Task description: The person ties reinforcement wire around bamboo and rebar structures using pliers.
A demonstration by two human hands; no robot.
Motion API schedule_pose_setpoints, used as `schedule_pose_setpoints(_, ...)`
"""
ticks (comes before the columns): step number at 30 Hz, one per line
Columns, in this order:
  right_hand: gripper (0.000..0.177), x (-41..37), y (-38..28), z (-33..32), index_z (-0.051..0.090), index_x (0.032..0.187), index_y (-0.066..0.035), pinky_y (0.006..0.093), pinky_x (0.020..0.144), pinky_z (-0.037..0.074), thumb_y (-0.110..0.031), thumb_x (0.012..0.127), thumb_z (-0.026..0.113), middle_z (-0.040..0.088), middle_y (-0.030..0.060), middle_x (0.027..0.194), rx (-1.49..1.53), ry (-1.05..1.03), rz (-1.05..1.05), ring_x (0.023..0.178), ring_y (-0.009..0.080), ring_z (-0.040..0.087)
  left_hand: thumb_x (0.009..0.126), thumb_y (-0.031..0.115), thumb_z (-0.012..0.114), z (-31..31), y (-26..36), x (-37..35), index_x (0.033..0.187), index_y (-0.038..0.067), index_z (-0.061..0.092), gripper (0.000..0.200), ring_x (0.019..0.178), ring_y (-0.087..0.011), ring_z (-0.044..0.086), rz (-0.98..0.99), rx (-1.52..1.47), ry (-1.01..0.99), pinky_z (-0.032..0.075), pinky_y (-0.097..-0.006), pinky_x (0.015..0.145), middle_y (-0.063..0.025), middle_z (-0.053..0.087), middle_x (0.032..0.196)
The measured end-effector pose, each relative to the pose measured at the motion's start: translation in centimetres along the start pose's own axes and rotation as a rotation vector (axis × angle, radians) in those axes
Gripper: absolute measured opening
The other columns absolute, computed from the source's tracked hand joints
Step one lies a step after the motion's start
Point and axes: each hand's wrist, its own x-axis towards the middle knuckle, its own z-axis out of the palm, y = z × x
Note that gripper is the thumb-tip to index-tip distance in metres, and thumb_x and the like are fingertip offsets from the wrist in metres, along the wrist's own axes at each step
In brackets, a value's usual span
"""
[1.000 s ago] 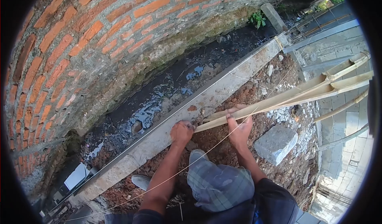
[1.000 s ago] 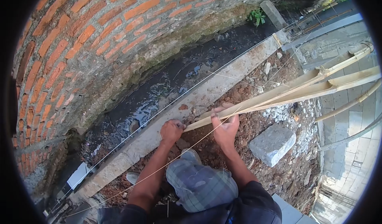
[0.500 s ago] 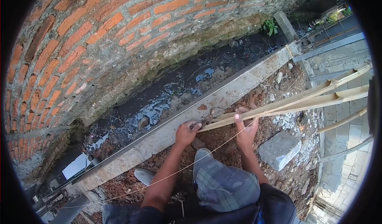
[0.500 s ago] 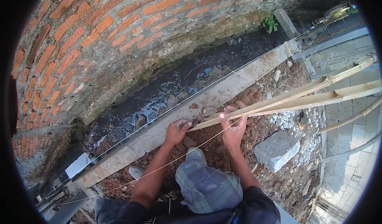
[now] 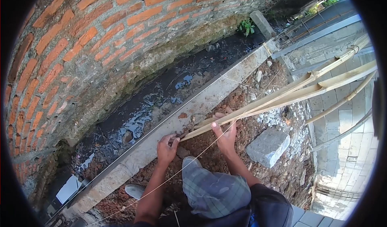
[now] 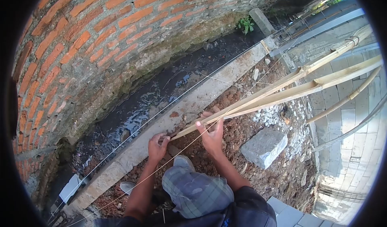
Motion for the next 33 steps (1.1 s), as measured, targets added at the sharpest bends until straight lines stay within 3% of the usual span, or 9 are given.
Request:
schedule_pose_setpoints(11, 0.080, -0.3, -0.2, 0.0, 0.021, 0.143, -0.001, 0.0335, 0.091, 0.047, -0.009, 0.082, 0.073, 0.048, 0.0131, 0.120, 0.023, -0.008, 0.027, 0.107, 0.0193, 0.051, 0.084, 0.016, 0.069, -0.3, -0.3, 0.1, 0.104, -0.005, 0.066, 0.030, 0.083, -0.0238, 0.069, -0.032, -0.037, -0.008, 0.053, -0.0335, 0.077, -0.0178, 0.068, 0.095)
schedule_pose_setpoints(14, 0.079, -0.2, 0.0, 0.0, 0.022, 0.143, -0.002, 0.0339, 0.092, 0.047, -0.008, 0.083, 0.072, 0.047, 0.0126, 0.120, 0.002, -0.003, 0.028, 0.108, 0.0195, 0.050, 0.085, 0.013, 0.067, -0.2, -0.7, 0.3, 0.107, -0.007, 0.063, 0.030, 0.082, -0.0194, 0.067, 0.008, -0.002, -0.022, 0.053, -0.0313, 0.075, -0.0170, 0.069, 0.095)
schedule_pose_setpoints(19, 0.079, -0.2, 0.0, 0.1, 0.022, 0.143, -0.003, 0.0347, 0.093, 0.046, -0.008, 0.083, 0.072, 0.047, 0.0125, 0.120, 0.003, -0.002, 0.033, 0.111, 0.0203, 0.049, 0.084, 0.015, 0.068, -0.4, -0.3, 0.1, 0.103, -0.004, 0.066, 0.027, 0.081, -0.0243, 0.069, 0.001, -0.031, -0.008, 0.053, -0.0335, 0.076, -0.0179, 0.068, 0.095)
schedule_pose_setpoints(22, 0.079, -0.2, 0.2, 0.0, 0.022, 0.143, -0.002, 0.0346, 0.093, 0.046, -0.009, 0.083, 0.072, 0.047, 0.0130, 0.120, 0.012, -0.001, 0.037, 0.111, 0.0205, 0.050, 0.085, 0.013, 0.067, -0.5, -0.1, 0.2, 0.104, -0.008, 0.064, 0.029, 0.081, -0.0197, 0.067, 0.014, 0.018, -0.022, 0.053, -0.0314, 0.075, -0.0176, 0.068, 0.095)
schedule_pose_setpoints(33, 0.081, -0.3, 1.1, -0.2, 0.025, 0.141, 0.002, 0.0346, 0.089, 0.050, -0.015, 0.080, 0.077, 0.051, 0.0129, 0.115, -0.081, 0.017, 0.042, 0.105, 0.0211, 0.054, 0.084, 0.016, 0.068, -0.5, 0.3, 0.3, 0.102, -0.005, 0.066, 0.028, 0.080, -0.0221, 0.067, 0.023, 0.061, -0.014, 0.052, -0.0326, 0.074, -0.0172, 0.067, 0.093)
